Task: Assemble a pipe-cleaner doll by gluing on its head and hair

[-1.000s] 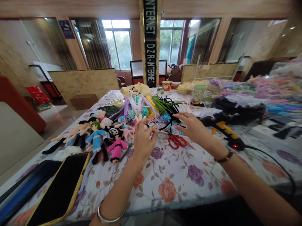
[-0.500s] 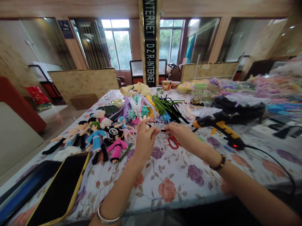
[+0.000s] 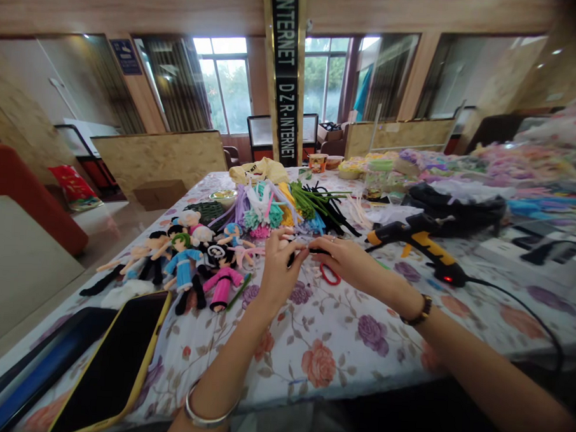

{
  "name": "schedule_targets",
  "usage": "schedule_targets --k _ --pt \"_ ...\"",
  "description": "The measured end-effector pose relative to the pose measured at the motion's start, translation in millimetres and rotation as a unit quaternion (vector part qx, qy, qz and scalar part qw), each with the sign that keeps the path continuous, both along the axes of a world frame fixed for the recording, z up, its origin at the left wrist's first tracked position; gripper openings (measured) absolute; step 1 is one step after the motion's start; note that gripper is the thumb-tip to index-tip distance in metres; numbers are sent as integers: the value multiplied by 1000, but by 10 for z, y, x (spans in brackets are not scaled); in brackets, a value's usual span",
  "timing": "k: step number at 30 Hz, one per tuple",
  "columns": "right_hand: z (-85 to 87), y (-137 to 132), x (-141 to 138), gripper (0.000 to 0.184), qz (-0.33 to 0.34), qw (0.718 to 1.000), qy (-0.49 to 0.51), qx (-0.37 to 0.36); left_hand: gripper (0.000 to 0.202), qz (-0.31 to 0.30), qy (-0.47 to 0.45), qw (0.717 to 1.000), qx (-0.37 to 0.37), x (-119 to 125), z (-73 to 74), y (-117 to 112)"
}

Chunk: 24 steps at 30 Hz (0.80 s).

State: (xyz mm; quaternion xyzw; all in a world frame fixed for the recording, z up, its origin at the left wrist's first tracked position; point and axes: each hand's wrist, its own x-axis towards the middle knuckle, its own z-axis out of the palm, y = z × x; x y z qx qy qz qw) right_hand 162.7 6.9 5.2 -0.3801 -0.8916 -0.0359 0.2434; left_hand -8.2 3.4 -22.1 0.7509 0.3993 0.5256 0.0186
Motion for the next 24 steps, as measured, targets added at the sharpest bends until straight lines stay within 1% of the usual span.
schedule_targets --k 3,5,9,13,19,24 --pt "-2 -34 -7 14 -9 999 -22 29 10 -33 7 999 -1 2 12 -15" --pt "-13 -35 1 16 -17 997 -49 60 9 -44 10 999 -3 9 24 -26" --pt "-13 9 57 22 -10 994 -66 86 9 -35 8 999 7 32 43 -35" --pt "20 87 160 21 -10 993 -61 102 10 2 -10 1000 16 34 54 -28" --pt "106 209 391 21 -70 984 -83 140 7 72 -56 996 17 -20 65 -3" --pt "168 306 608 22 -76 976 -110 173 9 123 -67 990 -3 -55 70 0"
